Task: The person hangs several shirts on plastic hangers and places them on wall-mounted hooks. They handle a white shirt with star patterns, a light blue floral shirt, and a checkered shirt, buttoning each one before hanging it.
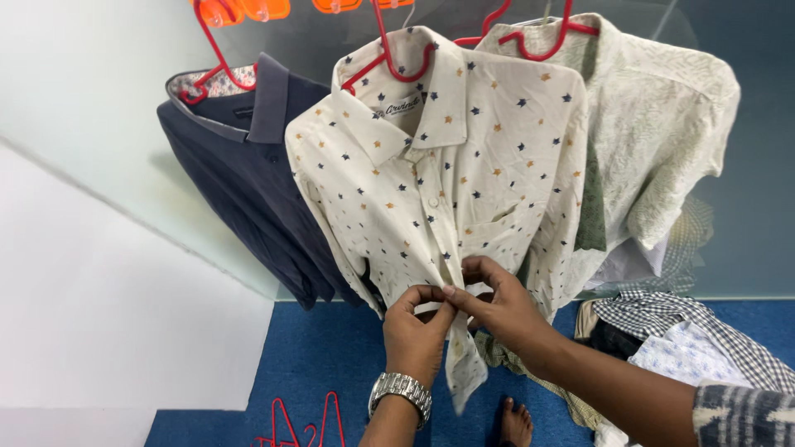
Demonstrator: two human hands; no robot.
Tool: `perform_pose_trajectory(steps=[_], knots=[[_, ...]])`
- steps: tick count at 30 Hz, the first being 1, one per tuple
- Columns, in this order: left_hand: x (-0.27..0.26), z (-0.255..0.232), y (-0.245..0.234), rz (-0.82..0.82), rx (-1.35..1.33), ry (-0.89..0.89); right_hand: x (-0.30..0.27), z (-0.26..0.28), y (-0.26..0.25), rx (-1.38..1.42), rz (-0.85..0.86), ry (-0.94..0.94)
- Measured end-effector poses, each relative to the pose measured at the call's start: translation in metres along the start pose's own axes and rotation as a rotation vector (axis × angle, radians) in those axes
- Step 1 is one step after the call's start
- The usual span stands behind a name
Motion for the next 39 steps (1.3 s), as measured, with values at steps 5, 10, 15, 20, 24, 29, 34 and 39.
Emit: perform_pose_trajectory(steps=[5,10,15,20,24,29,34,39], knots=[[-0.001,-0.008,-0.004,0.060,-0.207,0.165,-0.008,0.006,-0.006,0.125,0.058,0.043],[0.008,-0.017,-0.010,0.068,-0.041,0.148,-0.015,0.005,-0.002,0.135,-0.019,0.001],[0.019,-0.029,-0.019,0.070,-0.193,0.129,-0.027,0.009,0.006,0.223,-0.136,0.006],[0.017,-0.026,-0.028,0.204,-0.291,0.076,-0.036,0.001,0.022,0.339,-0.131,-0.019],[0.012,-0.029,-0.035,0.273,-0.278,0.007,-0.041,-0.004,0.027,0.411,-0.226,-0.004],[0.012,-0.042,-0.054,0.219,0.047,0.187,-0.052,-0.001,0.039,0.370,-0.375,-0.074],[0.017,-0.060,-0.060,0.225,0.332,0.196,-0.059,0.004,0.050,0.322,-0.456,-0.051],[0.018,-0.067,-0.058,0.259,0.241,0.354,-0.055,0.013,0.051,0.237,-0.466,-0.052]])
Point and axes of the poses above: each hand's wrist, its own x-axis towards the middle knuckle, its own y-axis out of the palm, z = x × y, the point moved 1 cm from there along x, towards the middle knuckle, and after that the axes turned 12 degrees about y, right-handed, at the moved point
